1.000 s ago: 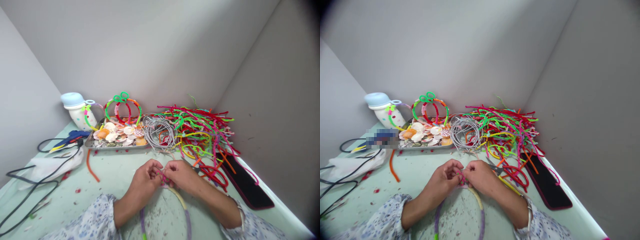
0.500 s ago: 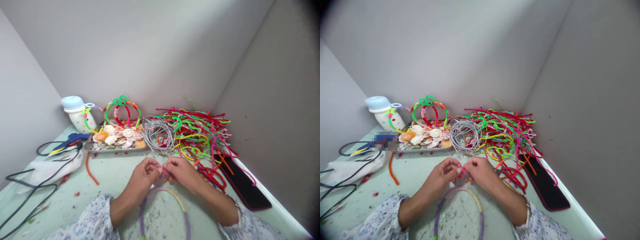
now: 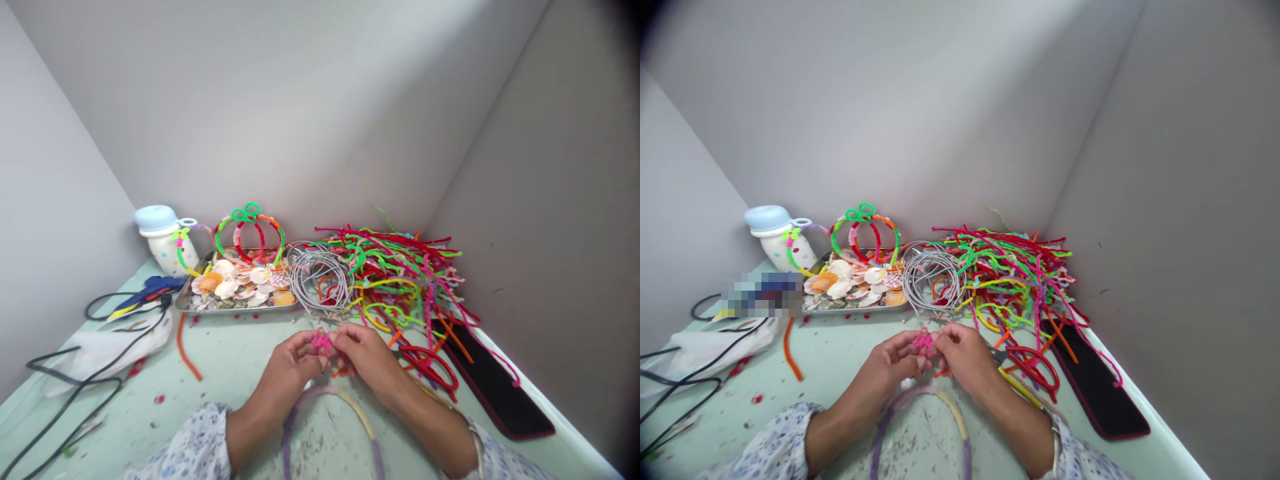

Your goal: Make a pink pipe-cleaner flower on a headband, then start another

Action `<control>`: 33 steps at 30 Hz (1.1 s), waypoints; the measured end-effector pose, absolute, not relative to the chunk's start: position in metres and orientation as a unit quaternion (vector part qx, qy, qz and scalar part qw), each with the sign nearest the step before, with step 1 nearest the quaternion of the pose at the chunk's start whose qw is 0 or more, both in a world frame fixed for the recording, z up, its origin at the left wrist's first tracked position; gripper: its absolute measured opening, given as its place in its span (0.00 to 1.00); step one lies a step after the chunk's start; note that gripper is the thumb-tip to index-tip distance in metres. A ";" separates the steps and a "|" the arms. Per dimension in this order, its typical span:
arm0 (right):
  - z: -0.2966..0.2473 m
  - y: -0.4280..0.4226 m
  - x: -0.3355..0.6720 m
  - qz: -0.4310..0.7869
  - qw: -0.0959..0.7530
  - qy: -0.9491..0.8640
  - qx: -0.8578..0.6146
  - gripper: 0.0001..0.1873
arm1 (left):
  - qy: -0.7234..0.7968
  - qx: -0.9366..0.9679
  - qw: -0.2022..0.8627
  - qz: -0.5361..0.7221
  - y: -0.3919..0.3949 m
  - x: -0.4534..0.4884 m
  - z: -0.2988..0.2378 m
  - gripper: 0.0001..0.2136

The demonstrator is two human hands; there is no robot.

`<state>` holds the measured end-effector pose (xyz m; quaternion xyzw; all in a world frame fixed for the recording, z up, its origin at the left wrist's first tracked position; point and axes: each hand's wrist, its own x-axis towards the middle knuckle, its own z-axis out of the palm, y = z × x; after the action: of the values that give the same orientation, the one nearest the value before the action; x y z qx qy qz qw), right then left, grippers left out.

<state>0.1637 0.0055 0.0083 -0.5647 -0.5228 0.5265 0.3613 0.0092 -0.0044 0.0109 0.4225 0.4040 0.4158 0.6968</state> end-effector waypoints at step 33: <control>0.007 -0.004 0.160 0.378 0.345 -0.652 -0.559 0.10 | 0.473 0.405 0.668 0.408 -0.002 0.009 0.004 0.10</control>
<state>0.1596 -0.0043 0.0070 -0.5587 -0.6525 0.3779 0.3455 0.0091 -0.0022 0.0038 0.4046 0.4732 0.4079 0.6678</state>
